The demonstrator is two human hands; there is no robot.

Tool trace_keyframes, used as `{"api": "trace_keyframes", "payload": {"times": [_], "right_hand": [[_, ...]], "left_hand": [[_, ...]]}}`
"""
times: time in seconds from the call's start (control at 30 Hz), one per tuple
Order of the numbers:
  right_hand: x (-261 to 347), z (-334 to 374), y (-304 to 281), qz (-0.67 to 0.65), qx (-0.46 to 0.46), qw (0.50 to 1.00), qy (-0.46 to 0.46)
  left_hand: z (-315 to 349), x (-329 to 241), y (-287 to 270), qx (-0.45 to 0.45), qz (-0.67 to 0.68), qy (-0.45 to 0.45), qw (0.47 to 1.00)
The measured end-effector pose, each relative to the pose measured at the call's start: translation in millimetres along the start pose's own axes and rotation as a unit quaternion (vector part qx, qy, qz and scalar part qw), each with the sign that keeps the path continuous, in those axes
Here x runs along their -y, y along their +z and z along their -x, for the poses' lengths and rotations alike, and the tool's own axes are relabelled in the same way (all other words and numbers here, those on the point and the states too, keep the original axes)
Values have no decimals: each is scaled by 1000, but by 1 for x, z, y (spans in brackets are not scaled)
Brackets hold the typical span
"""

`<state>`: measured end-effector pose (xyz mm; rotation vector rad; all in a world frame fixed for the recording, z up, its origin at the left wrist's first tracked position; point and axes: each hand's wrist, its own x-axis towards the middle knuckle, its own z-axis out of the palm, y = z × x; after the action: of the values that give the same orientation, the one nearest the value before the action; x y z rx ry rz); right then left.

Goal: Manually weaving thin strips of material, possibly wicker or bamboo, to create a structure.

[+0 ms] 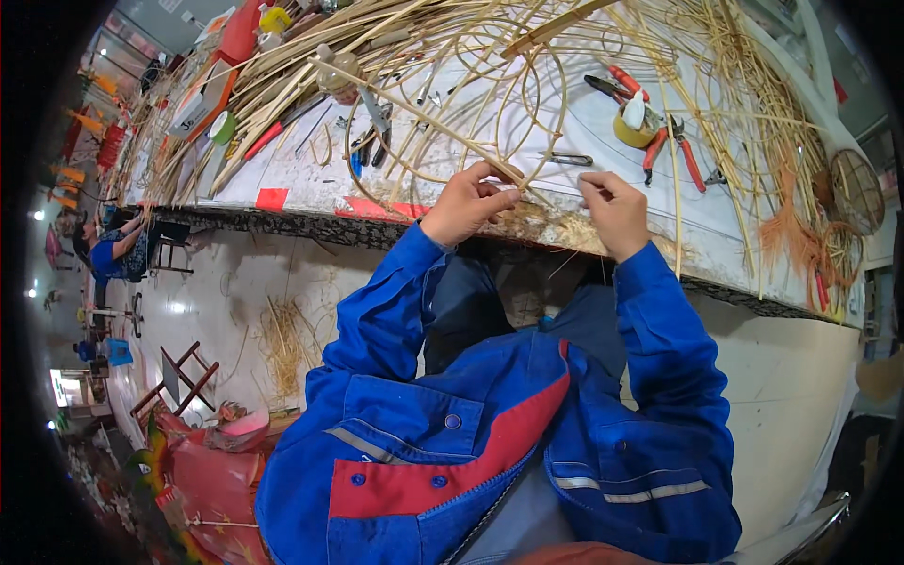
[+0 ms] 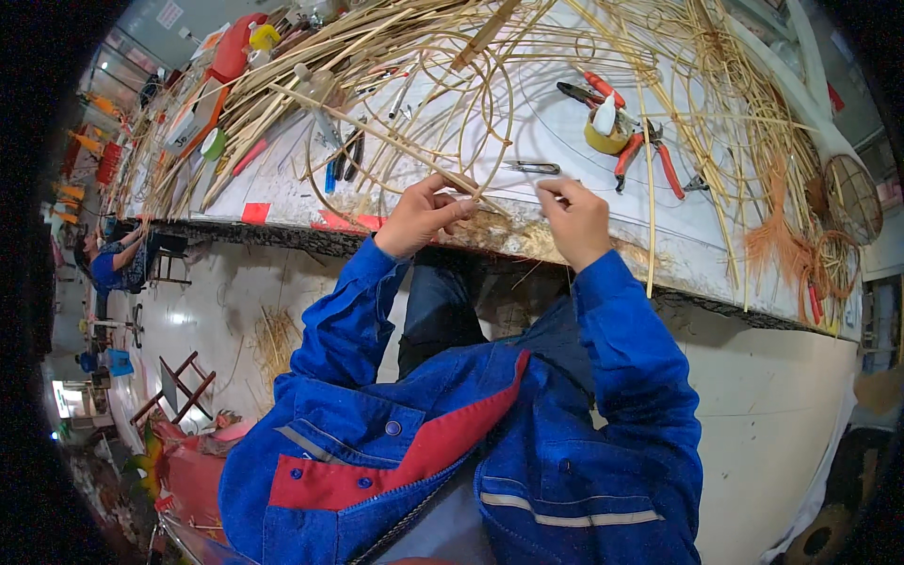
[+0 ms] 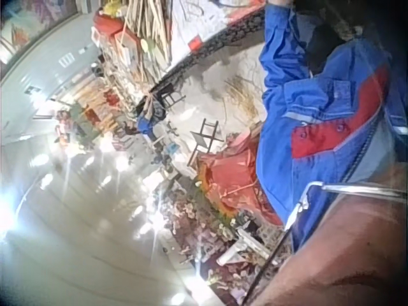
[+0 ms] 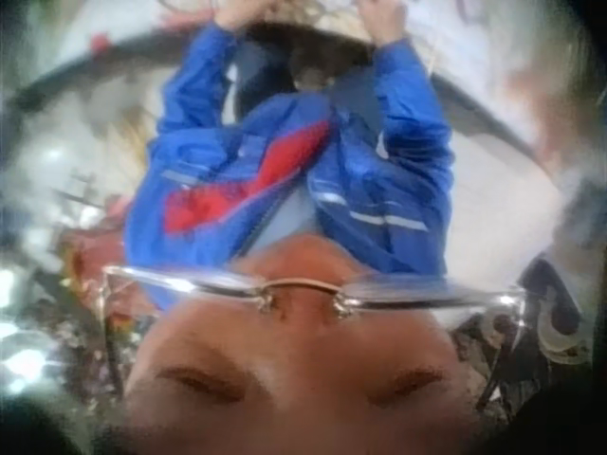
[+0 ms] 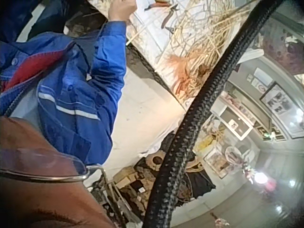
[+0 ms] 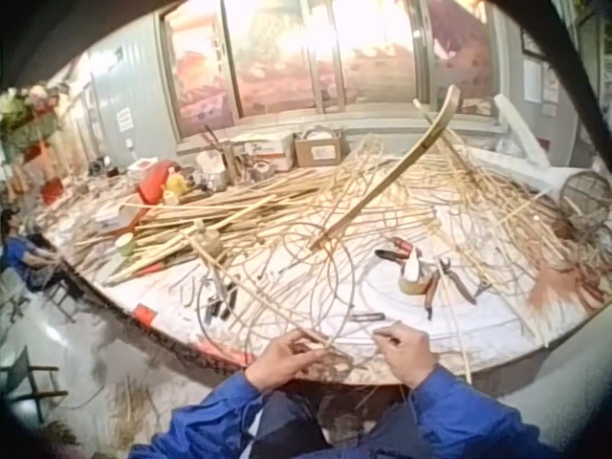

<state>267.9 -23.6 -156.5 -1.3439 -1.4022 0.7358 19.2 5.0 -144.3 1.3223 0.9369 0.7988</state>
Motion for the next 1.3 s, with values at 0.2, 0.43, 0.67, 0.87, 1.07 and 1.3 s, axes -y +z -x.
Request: {"api": "trace_keyframes", "payload": {"times": [0.2, 0.43, 0.67, 0.87, 1.07, 1.3], "right_hand": [[18, -8, 42, 6, 49, 999, 8], [16, -21, 47, 40, 136, 990, -1], [25, -31, 41, 37, 198, 979, 13], [29, -31, 41, -12, 217, 976, 20], [29, -27, 37, 26, 192, 981, 9], [42, 2, 39, 43, 117, 992, 0]], "left_hand": [[1, 1, -1, -4, -3, 13, 1000], [10, 3, 4, -55, 10, 100, 993], [12, 7, 1, -135, -166, 143, 966], [11, 2, 0, -145, -290, 199, 925], [21, -5, 9, -191, -401, 281, 851], [35, -19, 33, -191, -300, 279, 892]]}}
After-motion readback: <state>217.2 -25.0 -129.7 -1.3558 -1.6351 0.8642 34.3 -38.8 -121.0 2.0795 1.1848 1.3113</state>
